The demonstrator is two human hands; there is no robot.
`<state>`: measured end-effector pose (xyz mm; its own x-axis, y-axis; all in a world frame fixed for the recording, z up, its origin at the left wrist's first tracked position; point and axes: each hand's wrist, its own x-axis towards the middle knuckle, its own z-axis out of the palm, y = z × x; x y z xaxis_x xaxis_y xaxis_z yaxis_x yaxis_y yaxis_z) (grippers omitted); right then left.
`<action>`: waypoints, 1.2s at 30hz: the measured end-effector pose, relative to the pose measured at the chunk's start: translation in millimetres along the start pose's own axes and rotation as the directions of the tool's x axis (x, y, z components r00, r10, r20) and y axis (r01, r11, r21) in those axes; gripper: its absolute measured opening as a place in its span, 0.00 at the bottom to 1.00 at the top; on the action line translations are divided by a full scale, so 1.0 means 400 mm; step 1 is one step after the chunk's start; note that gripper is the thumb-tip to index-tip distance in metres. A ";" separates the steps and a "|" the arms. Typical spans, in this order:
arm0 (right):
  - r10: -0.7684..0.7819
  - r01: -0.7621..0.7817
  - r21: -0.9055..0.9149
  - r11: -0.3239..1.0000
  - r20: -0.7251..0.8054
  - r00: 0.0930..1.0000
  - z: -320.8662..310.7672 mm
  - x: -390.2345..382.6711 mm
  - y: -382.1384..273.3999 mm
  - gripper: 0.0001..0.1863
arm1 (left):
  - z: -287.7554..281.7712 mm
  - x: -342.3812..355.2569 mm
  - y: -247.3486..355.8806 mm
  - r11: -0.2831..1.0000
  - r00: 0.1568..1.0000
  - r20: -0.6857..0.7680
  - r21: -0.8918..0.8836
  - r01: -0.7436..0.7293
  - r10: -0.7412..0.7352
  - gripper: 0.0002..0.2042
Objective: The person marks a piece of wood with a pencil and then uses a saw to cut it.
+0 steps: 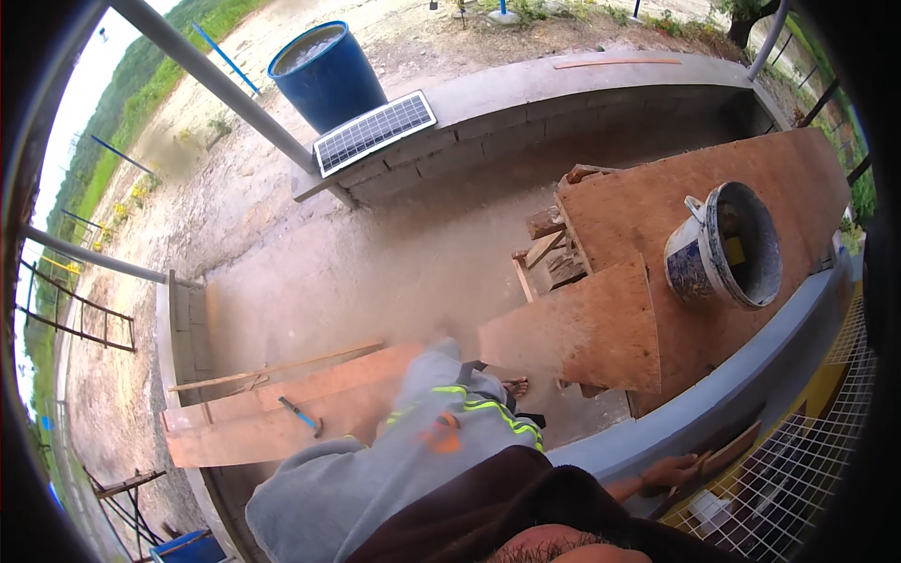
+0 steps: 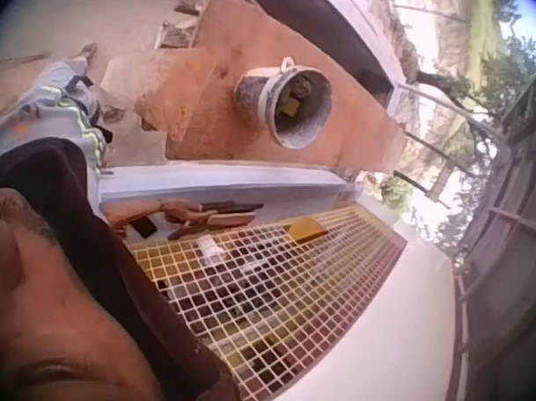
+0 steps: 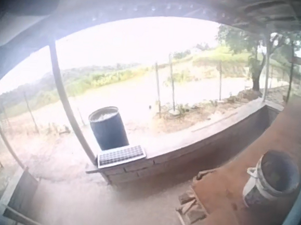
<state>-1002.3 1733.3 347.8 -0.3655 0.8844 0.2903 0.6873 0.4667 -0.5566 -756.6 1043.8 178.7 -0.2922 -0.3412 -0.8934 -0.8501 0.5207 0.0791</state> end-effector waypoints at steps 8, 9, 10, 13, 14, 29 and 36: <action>-0.353 0.379 0.700 0.605 -0.190 0.916 -0.177 -0.258 -0.526 0.33 | -0.442 0.186 0.320 0.896 0.746 -0.607 -0.122 -0.428 0.273 0.20; -0.394 0.311 0.793 0.525 -0.097 0.914 -0.161 -0.287 -0.541 0.35 | -0.500 0.212 0.336 0.839 0.739 -0.605 -0.205 -0.504 0.296 0.19; -0.432 0.256 0.847 0.466 -0.035 0.901 -0.159 -0.323 -0.562 0.37 | -0.546 0.265 0.366 0.764 0.744 -0.569 -0.285 -0.579 0.352 0.19; -0.304 0.009 0.883 0.469 0.152 0.941 -0.144 -0.471 -0.700 0.38 | -0.688 0.341 0.437 0.692 0.739 -0.468 -0.312 -0.651 0.484 0.20; -0.197 -0.082 0.880 0.468 0.195 0.961 -0.108 -0.471 -0.679 0.34 | -0.711 0.381 0.423 0.673 0.743 -0.413 -0.331 -0.661 0.527 0.20; 0.119 -0.065 0.906 0.419 0.016 0.993 -0.174 -0.678 -0.780 0.30 | -0.992 0.472 0.110 0.782 0.928 -0.179 -0.500 -0.371 0.326 0.19; 0.038 -0.174 0.855 0.489 0.179 0.983 -0.011 -0.630 -0.905 0.36 | -0.954 0.543 0.037 0.797 0.910 -0.204 -0.440 -0.414 0.361 0.17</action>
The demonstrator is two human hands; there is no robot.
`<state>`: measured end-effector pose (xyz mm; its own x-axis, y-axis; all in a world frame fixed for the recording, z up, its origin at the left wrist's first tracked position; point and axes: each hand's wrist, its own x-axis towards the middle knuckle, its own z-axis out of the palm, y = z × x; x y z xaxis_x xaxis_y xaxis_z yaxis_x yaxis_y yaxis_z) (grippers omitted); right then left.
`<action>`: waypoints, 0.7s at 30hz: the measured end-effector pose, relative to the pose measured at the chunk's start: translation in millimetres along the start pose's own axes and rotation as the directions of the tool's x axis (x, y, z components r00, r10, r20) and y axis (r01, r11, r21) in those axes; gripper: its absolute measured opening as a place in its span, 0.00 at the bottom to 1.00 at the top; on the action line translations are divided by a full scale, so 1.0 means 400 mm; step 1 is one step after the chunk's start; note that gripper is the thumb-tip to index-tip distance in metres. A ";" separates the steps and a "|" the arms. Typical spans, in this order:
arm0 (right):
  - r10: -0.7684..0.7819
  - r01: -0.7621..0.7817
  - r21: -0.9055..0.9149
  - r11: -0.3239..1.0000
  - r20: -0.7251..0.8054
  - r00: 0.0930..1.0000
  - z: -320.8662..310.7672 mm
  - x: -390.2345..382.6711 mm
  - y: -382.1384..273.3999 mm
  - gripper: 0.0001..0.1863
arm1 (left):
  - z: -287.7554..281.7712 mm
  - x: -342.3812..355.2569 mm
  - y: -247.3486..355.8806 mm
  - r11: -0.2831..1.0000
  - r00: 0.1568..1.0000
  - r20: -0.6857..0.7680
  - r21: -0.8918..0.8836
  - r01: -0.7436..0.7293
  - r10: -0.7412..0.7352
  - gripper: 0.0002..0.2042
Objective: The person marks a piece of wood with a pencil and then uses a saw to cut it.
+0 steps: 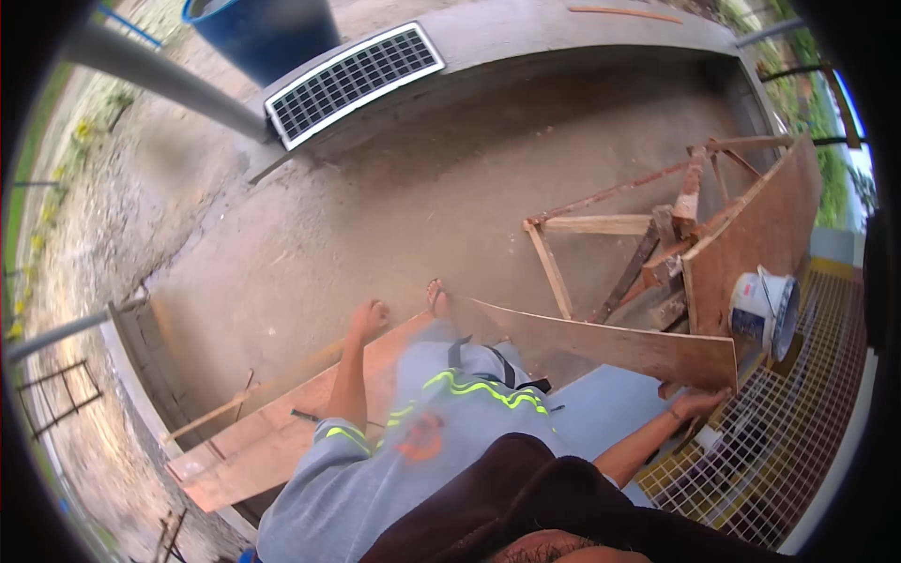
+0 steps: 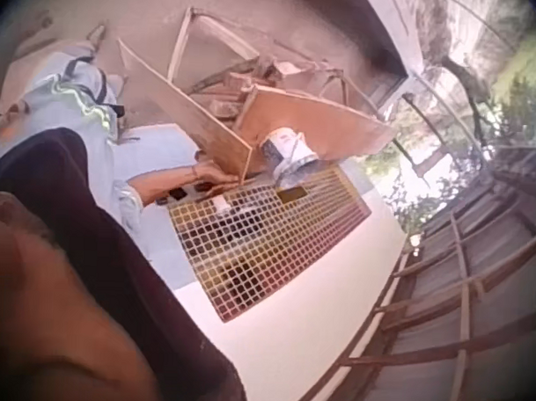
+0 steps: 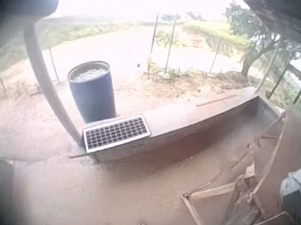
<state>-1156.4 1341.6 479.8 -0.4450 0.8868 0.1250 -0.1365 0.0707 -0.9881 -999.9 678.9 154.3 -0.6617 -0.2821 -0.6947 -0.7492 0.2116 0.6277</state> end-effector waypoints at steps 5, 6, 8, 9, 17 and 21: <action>0.053 -0.014 -0.215 0.977 0.175 0.983 0.288 -0.094 0.113 0.30 | -0.055 -0.093 -0.072 0.999 0.988 -0.151 -0.044 0.025 -0.031 0.17; 0.065 0.007 -0.250 0.968 0.275 0.959 0.368 -0.142 0.151 0.29 | -0.067 -0.129 -0.111 0.992 0.977 -0.213 -0.127 -0.002 -0.026 0.16; 0.102 0.050 -0.289 0.956 0.486 0.868 0.529 -0.257 0.220 0.28 | -0.059 -0.218 -0.185 0.968 0.929 -0.342 -0.243 0.062 -0.145 0.17; 0.119 0.070 -0.292 0.954 0.581 0.805 0.601 -0.317 0.251 0.28 | -0.050 -0.246 -0.213 0.951 0.896 -0.396 -0.297 0.083 -0.202 0.18; 0.387 0.212 -0.371 0.904 0.921 -0.040 1.027 -0.869 0.443 0.23 | 0.547 -0.497 -0.680 0.831 0.548 -0.680 -0.168 0.530 -0.487 0.14; 0.440 0.314 -0.336 0.888 0.818 -0.370 1.135 -1.127 0.485 0.21 | 0.625 -0.427 -0.580 0.892 0.806 -0.417 -0.026 0.451 -0.420 0.14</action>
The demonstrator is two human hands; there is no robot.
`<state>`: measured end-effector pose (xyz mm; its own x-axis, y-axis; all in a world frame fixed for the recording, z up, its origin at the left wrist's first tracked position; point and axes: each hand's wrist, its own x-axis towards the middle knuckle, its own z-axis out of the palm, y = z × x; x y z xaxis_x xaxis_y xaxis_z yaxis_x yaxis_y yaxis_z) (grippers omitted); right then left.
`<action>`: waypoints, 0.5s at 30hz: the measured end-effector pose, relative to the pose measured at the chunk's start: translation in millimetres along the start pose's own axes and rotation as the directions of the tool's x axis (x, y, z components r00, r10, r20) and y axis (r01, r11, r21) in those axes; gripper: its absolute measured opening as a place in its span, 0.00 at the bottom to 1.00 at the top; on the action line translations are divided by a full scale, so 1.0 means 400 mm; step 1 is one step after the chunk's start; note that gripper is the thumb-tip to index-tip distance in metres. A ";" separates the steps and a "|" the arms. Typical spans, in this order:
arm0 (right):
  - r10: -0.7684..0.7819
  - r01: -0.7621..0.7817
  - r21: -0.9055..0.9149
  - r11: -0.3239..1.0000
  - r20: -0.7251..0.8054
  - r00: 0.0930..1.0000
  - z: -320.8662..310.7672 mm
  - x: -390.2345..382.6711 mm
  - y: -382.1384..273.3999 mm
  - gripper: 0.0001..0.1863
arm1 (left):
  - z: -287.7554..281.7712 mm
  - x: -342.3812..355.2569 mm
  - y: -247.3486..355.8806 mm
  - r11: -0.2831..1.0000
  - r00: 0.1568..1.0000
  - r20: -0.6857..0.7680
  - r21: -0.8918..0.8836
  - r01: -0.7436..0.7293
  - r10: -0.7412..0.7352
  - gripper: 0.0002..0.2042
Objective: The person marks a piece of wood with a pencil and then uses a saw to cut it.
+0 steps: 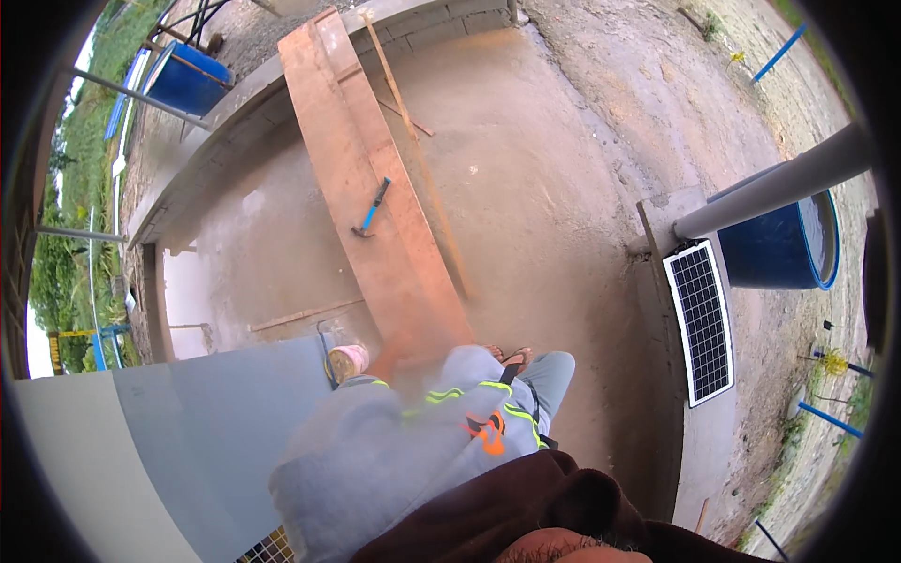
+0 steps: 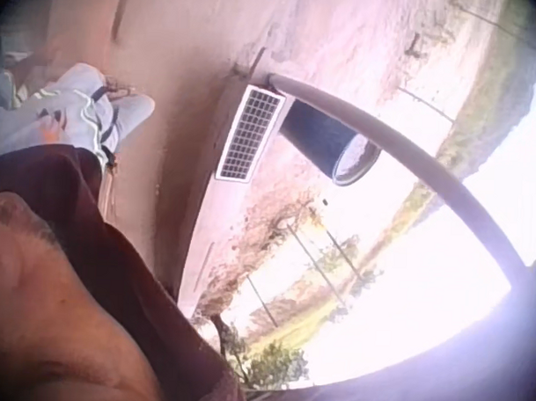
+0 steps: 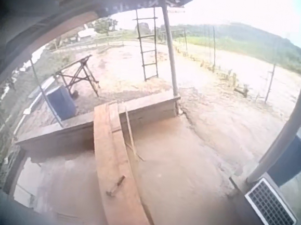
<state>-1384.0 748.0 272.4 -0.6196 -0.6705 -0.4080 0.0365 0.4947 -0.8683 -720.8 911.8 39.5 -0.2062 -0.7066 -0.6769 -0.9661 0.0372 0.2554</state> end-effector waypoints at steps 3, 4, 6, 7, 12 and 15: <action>-0.016 0.041 -0.113 0.993 0.209 0.978 0.131 0.148 -0.055 0.20 | 0.026 0.049 0.187 0.989 0.977 0.197 -0.108 0.104 -0.082 0.13; -0.013 0.053 -0.140 0.989 0.271 0.963 0.178 0.194 -0.071 0.19 | 0.000 0.076 0.241 0.891 0.947 0.182 -0.330 0.312 -0.264 0.12; 0.023 0.057 -0.191 0.980 0.394 0.919 0.259 0.275 -0.107 0.18 | 0.011 0.097 0.302 0.562 0.881 0.175 -0.712 0.421 -0.439 0.13; 0.038 0.065 -0.216 0.974 0.444 0.895 0.303 0.321 -0.116 0.18 | -0.008 0.104 0.318 0.143 0.810 0.212 -0.929 0.340 -0.547 0.14; 0.137 0.118 -0.388 0.914 0.570 0.810 0.449 0.550 -0.168 0.15 | -0.207 0.162 0.513 0.302 0.657 -0.155 -0.946 0.116 -0.737 0.17; 0.190 0.137 -0.473 0.870 0.580 0.792 0.510 0.651 -0.200 0.14 | -0.411 0.016 0.634 0.304 0.484 -0.299 -0.950 -0.070 -0.822 0.17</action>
<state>-1388.4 421.1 178.0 -0.0295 -0.7576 -0.6521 -0.4241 0.6002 -0.6781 -941.7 800.5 213.5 0.7412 -0.5839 -0.3310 -0.1319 -0.6102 0.7812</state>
